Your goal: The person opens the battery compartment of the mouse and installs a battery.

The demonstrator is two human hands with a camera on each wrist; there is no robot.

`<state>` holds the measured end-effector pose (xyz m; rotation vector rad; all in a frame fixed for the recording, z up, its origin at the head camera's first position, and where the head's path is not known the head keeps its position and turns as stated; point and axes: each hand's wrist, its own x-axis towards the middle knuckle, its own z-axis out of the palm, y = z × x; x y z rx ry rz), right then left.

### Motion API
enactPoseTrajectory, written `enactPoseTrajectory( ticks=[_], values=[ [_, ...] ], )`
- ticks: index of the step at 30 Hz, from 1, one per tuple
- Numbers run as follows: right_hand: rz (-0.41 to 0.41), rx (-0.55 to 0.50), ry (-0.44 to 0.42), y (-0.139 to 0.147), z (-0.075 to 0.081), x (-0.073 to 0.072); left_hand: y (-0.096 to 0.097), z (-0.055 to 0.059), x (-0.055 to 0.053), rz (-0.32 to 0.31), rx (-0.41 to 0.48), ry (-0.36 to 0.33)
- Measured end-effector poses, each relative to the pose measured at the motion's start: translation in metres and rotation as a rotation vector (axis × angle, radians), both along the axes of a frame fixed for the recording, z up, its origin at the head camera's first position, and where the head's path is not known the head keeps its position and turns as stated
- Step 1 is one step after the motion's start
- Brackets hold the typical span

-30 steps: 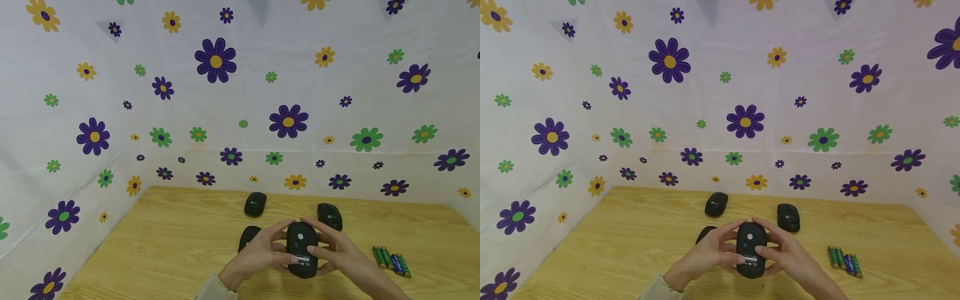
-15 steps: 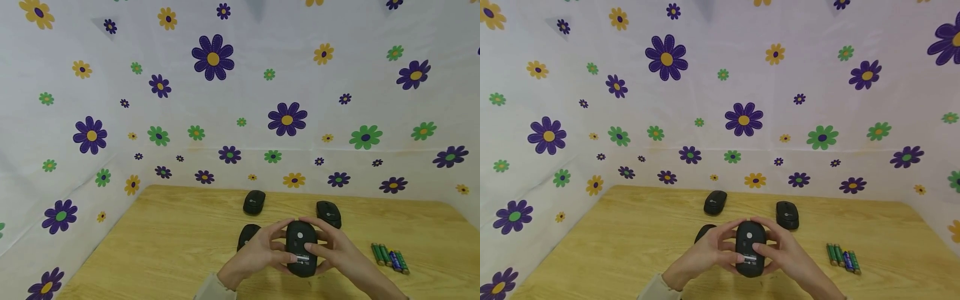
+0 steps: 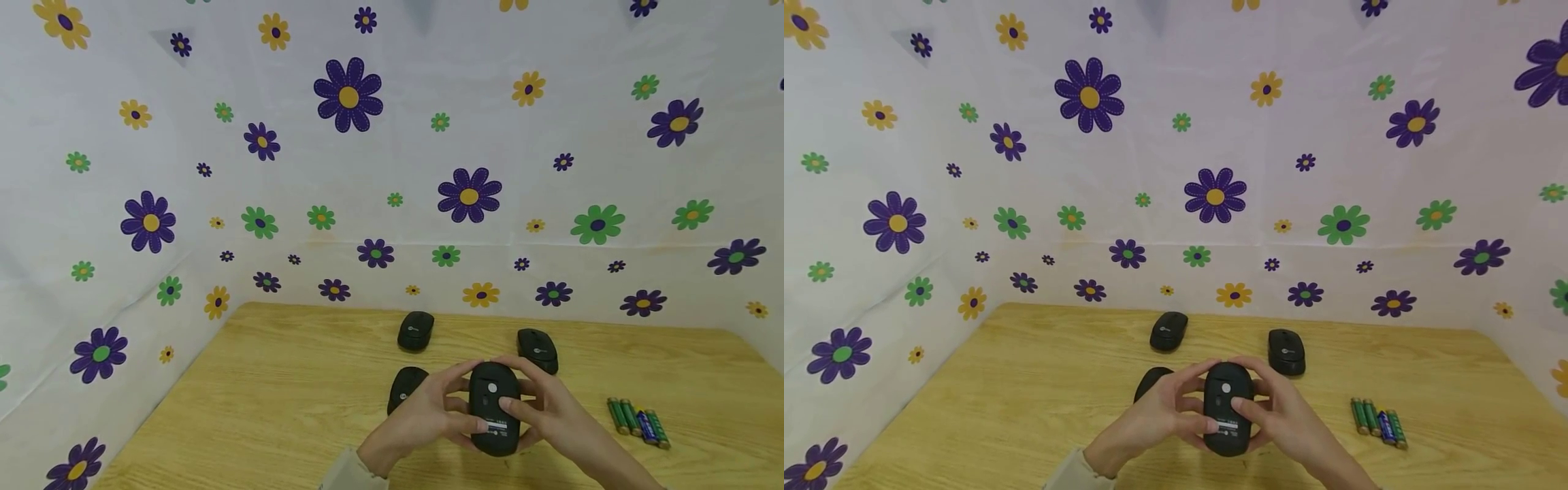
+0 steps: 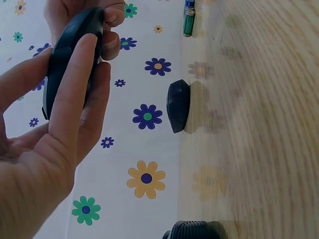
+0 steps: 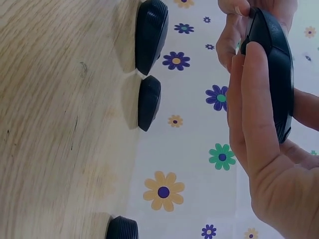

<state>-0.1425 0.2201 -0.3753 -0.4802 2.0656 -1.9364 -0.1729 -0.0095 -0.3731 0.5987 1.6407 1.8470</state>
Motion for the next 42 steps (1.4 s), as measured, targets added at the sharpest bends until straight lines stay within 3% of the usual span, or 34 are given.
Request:
enactPoseTrajectory(
  ticks=[16,26,33,42],
  values=[
    [-0.049,0.069,0.009,-0.001,0.002,-0.001,0.0,-0.005,-0.002,0.005,0.008,0.01],
    [-0.185,0.205,0.161,-0.009,0.012,-0.006,-0.002,-0.003,-0.003,0.034,0.001,0.004],
    [-0.324,0.249,0.23,-0.01,0.019,-0.011,-0.004,-0.002,-0.003,-0.006,0.014,-0.011],
    [-0.414,0.198,0.165,0.002,0.033,-0.01,-0.006,0.001,-0.003,0.02,0.034,-0.016]
  ],
)
